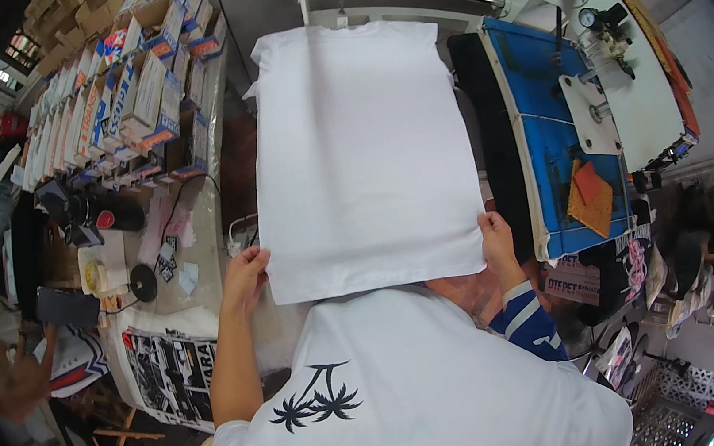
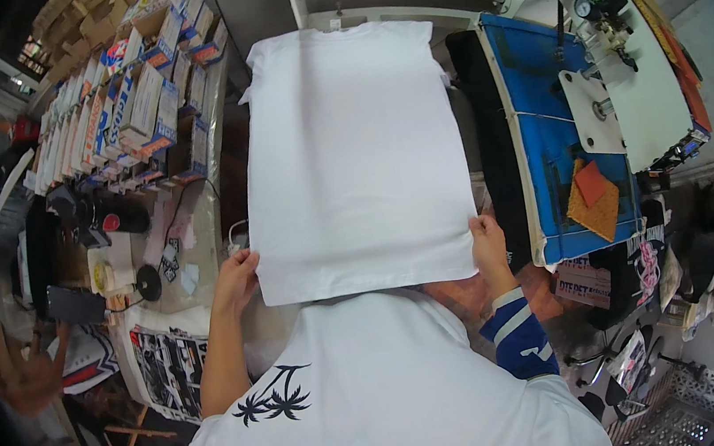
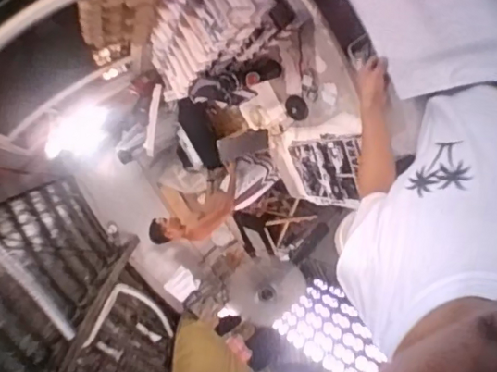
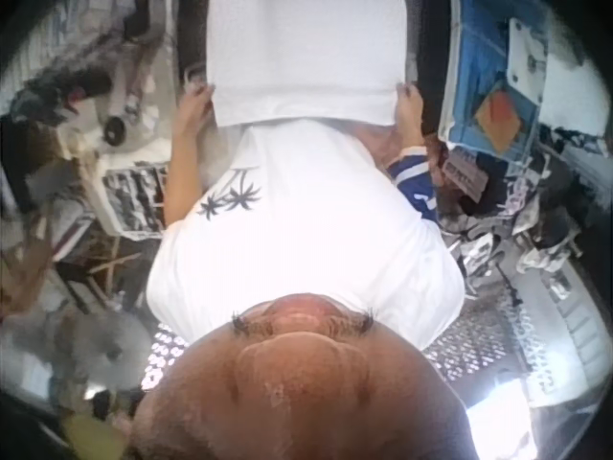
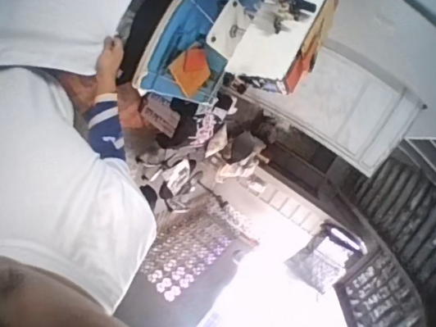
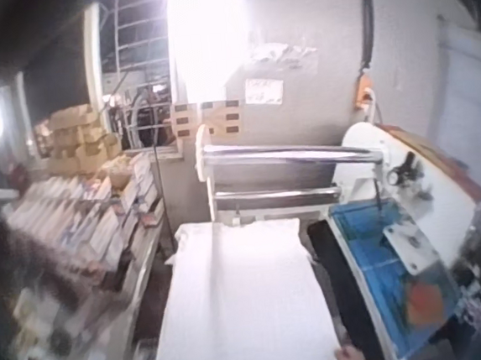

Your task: The person places a white t-shirt on a heat press, aligns a transfer design, and uses the machine to apply the graphic. The person repeats the process with another t-shirt, handling the garments and transfer sheets by hand.

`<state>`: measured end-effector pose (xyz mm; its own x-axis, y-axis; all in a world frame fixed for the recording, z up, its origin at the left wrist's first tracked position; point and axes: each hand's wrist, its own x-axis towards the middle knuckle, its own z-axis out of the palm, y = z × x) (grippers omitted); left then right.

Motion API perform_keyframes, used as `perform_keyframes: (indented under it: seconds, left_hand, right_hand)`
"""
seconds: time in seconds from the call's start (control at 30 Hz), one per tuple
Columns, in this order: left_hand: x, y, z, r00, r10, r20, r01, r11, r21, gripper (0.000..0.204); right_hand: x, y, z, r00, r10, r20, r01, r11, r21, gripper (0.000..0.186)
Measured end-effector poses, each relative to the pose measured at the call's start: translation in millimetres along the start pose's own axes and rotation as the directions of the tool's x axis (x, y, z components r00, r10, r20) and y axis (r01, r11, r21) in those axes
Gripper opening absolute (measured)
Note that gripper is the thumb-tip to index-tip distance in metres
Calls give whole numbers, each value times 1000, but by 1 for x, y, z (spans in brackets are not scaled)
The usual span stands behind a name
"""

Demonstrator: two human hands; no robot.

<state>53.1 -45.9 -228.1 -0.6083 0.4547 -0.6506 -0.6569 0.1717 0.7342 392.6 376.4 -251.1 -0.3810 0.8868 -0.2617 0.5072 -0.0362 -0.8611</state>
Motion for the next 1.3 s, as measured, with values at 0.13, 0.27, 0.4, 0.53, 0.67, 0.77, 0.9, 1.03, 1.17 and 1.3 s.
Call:
perform_keyframes:
  seconds: [0.13,0.27,0.4,0.53,0.67,0.77,0.9,1.03,1.17,1.3]
  left_hand:
    - [7,-13,-8,999,39,12,-39,998,-44,26]
    - [17,-20,-7,999,46,15,-44,988,-145,28]
    - [31,-37,-42,997,36,67,-37,999,20,25]
    - [1,-14,-5,989,98,107,-78,982,-175,24]
    - [10,-14,-18,988,111,109,-88,977,-196,23]
    - [6,-11,-8,988,133,81,-117,977,-176,21]
    - [14,-41,-5,900,418,-125,-331,841,427,20]
    - [-8,-39,41,673,717,-180,-305,491,816,29]
    - [5,-56,8,780,612,-133,-383,634,672,36]
    - [-1,-48,19,761,635,-129,-383,601,702,37]
  right_hand:
    - [-4,20,3,998,52,25,-56,983,175,31]
    - [-4,12,-4,990,74,118,-108,942,317,28]
    - [-14,-3,-1,960,148,239,-240,874,422,31]
    - [-11,4,-6,978,92,187,-159,910,382,27]
    - [-12,8,1,984,85,156,-147,881,450,29]
    - [-14,13,5,999,32,11,-34,976,216,32]
    - [-31,-14,14,984,-95,-151,49,958,-284,42]
    - [-30,-6,19,982,-24,-187,-28,962,-272,50]
    - [-21,12,19,993,57,-107,-81,967,-241,55]
    - [-11,39,13,991,128,44,-120,980,-158,58]
